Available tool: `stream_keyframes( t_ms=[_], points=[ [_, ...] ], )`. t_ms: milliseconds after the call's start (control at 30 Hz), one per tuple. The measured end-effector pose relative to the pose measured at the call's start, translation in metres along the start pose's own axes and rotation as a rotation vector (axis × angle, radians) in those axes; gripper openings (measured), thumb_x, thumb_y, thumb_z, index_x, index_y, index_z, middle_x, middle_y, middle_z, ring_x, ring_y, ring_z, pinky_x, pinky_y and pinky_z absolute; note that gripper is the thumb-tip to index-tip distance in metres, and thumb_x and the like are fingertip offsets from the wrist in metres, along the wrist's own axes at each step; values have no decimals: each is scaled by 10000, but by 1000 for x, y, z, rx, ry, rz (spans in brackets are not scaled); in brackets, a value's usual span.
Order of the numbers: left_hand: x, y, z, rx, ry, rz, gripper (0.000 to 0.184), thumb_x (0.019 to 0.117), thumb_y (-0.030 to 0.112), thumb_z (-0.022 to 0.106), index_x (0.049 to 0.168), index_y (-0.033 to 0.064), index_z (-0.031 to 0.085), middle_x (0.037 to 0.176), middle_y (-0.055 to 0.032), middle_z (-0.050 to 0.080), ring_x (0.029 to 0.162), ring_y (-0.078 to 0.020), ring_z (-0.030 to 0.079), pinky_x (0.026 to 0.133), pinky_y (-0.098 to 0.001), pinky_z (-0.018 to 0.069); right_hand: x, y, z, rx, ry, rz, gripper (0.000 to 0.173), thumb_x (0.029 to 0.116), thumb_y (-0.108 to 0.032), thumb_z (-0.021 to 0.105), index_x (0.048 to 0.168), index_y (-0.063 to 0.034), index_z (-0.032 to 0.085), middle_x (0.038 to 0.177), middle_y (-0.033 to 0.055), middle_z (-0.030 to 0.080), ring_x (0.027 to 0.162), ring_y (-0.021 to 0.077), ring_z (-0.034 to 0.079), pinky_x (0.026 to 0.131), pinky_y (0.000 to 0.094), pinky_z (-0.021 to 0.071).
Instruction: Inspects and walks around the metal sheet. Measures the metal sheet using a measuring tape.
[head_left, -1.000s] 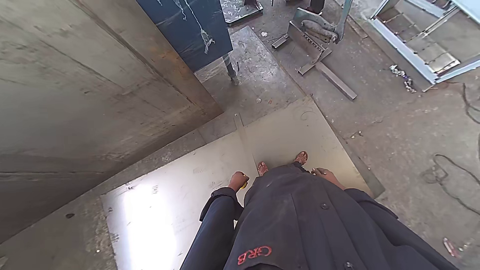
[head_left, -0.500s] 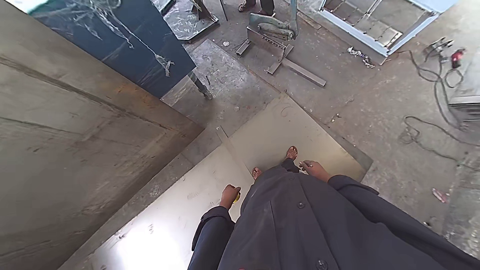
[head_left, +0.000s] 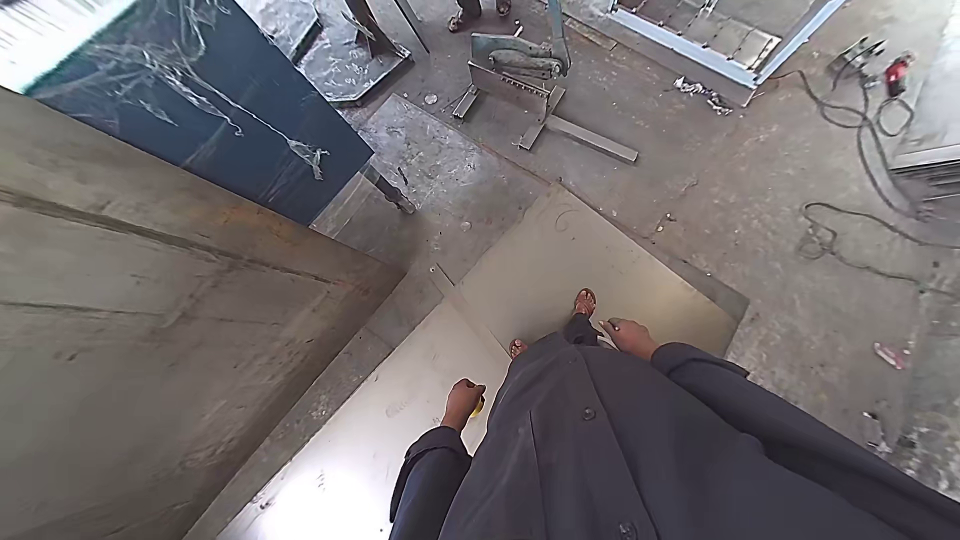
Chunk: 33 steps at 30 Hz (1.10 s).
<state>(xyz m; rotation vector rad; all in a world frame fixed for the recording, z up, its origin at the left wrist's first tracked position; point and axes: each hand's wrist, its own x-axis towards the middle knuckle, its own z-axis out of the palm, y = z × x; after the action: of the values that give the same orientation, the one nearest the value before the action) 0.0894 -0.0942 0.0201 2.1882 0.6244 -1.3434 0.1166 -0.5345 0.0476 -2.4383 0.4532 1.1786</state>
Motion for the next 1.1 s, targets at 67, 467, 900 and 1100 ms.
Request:
stream_keyframes(
  t_ms=[67,467,900,1100],
  points=[
    [3,-2,4,-25,-3,-4,393,982,360,655,1127,-1,708,1117,-190,734,1112,-345,688,993,-574,514,-3,-4,-2,-32,23,26,666,1086,-587,243,1196,-90,672,1216,175,697,1207,357,636,972,648,448],
    [4,2,2,-2,-21,-31,398,987,382,653,1111,12,727,1076,-165,752,1070,-325,709,982,-566,529,-3,-9,-7,-245,39,34,731,1072,-606,239,1121,-58,720,1244,196,686,1238,369,623,962,620,473],
    [10,3,1,8,-57,43,344,956,365,711,1090,52,761,1028,-142,765,1025,-299,724,968,-543,544,-12,-3,-7,-407,60,-111,388,1033,-302,471,1223,-25,666,1291,220,627,1245,409,573,995,628,429],
    [19,-2,3,-32,-74,139,224,974,225,678,1067,37,755,894,-116,744,794,-226,702,817,-468,573,-11,-2,-9,-393,145,-335,347,1051,-241,456,1225,-25,664,1267,193,657,1271,387,568,1129,604,348]
  ],
)
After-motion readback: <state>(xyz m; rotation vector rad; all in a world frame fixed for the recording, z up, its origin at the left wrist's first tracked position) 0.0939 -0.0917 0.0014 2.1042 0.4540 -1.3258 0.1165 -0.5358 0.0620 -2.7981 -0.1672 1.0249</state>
